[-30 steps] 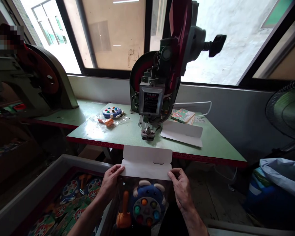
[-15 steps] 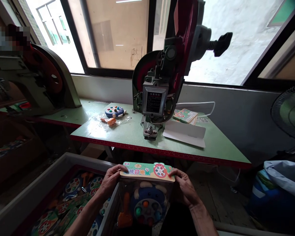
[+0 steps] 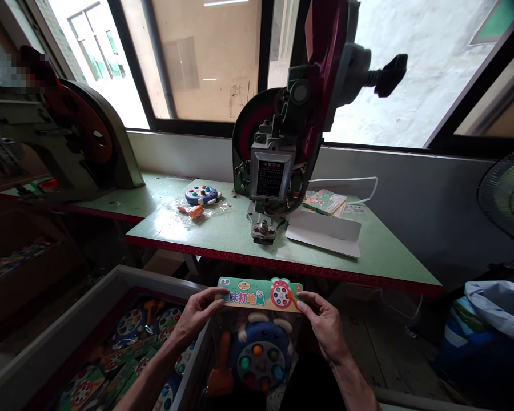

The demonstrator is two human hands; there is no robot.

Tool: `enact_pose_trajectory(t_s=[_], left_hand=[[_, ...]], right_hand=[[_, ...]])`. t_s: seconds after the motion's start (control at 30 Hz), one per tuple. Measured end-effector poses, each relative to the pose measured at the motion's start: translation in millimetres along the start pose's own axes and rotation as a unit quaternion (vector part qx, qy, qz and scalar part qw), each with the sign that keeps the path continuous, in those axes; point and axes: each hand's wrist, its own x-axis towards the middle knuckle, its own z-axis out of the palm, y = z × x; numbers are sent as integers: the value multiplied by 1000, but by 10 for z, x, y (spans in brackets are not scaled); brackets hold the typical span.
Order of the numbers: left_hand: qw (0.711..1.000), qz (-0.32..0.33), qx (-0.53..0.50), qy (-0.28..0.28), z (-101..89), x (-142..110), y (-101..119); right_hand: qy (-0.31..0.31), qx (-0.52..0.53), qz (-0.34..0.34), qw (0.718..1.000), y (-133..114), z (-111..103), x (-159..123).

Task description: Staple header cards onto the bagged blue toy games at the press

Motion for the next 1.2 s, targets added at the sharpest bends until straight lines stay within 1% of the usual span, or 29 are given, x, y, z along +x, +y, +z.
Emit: enact_pose_trajectory(t_s=[0.13, 0.2, 0.3, 0.37, 0.43, 0.53, 0.6, 0.73, 0.83, 0.93, 1.2], left_hand=[[998, 32, 42, 21, 89, -4, 70], [998, 43, 49, 22, 131, 20, 153], [996, 69, 63, 9, 181, 135, 332], [992, 96, 85, 6, 216, 277, 476], [989, 120, 91, 3, 261, 469, 621], [991, 129, 38, -7, 353, 831, 797], [992, 127, -2, -7, 428, 1099, 867], [991, 128, -32, 8, 580, 1586, 923], [990, 127, -50, 20, 658, 1804, 943], [990, 124, -69, 22, 687, 1891, 954], [988, 118, -94, 20, 680, 1949, 926]], right_hand=[[68, -23, -26, 997, 26, 0, 16], [91, -18, -35, 995, -38, -16, 64], [107, 6, -56, 993, -224, -52, 222], [116, 28, -72, 990, -376, -76, 384], [127, 50, -85, 987, -526, -94, 577], [127, 83, -98, 984, -717, -108, 879], [128, 98, -89, 983, -814, -114, 1070], [150, 101, -72, 981, -934, -135, 1395], [162, 96, -74, 979, -985, -157, 1561], [162, 91, -75, 980, -1019, -172, 1649], [150, 84, -79, 982, -1018, -183, 1711]])
